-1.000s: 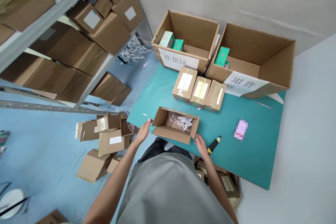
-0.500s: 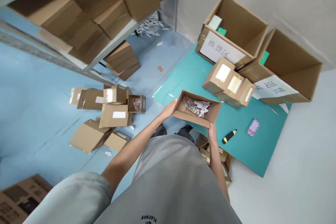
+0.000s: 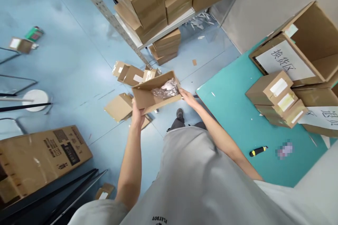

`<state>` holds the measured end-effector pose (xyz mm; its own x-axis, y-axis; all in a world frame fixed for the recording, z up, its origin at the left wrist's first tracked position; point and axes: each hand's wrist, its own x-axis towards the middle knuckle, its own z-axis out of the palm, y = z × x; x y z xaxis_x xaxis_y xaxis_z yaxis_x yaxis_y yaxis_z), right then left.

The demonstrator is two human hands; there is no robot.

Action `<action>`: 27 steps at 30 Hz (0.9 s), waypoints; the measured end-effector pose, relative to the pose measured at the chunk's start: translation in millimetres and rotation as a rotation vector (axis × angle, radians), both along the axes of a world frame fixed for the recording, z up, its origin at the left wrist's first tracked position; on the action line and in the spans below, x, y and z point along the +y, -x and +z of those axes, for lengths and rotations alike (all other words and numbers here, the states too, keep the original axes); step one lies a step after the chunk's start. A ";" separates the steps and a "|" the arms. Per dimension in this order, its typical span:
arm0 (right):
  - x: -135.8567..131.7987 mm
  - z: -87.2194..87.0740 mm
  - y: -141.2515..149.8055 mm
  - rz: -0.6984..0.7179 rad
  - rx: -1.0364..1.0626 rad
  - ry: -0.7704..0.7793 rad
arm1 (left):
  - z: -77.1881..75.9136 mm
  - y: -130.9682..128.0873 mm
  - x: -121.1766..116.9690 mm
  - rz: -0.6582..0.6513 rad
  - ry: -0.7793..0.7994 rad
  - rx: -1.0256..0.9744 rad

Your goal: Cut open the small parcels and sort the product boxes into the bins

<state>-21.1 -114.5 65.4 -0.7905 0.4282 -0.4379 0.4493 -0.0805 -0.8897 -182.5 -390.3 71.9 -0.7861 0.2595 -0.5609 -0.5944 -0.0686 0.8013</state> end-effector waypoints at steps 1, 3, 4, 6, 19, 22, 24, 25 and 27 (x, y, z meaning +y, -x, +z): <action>-13.7 -0.2 24.2 0.050 0.006 0.053 | 1.4 14.9 -20.2 0.044 0.021 -0.035; -39.9 0.1 62.0 0.159 0.035 0.134 | 3.4 42.1 -55.0 0.168 0.108 -0.087; -51.0 0.5 74.1 0.206 0.044 0.162 | 3.9 53.1 -68.4 0.232 0.165 -0.097; -66.8 1.4 82.2 0.270 0.057 0.199 | 3.0 66.9 -84.4 0.305 0.303 -0.132; -22.5 -7.9 -167.0 -0.313 -0.214 0.285 | -42.2 -82.2 112.7 -0.459 0.363 -0.318; -14.5 -4.1 -220.2 -0.520 -0.213 0.278 | -35.2 -134.1 180.7 -0.720 0.293 -0.289; -8.5 -3.0 -250.5 -0.651 -0.195 0.281 | -27.1 -165.6 221.2 -0.891 0.256 -0.251; -4.6 -2.9 -264.9 -0.712 -0.181 0.282 | -22.8 -180.3 239.6 -0.969 0.240 -0.224; 5.3 -3.4 -293.7 -0.820 -0.153 0.277 | -14.5 -208.1 272.5 -1.095 0.224 -0.170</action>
<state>272.6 -109.2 62.0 -0.2048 0.6980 -0.6861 0.2676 -0.6344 -0.7252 25.6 -117.8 57.3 -0.1064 0.6421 -0.7592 -0.3488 0.6909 0.6332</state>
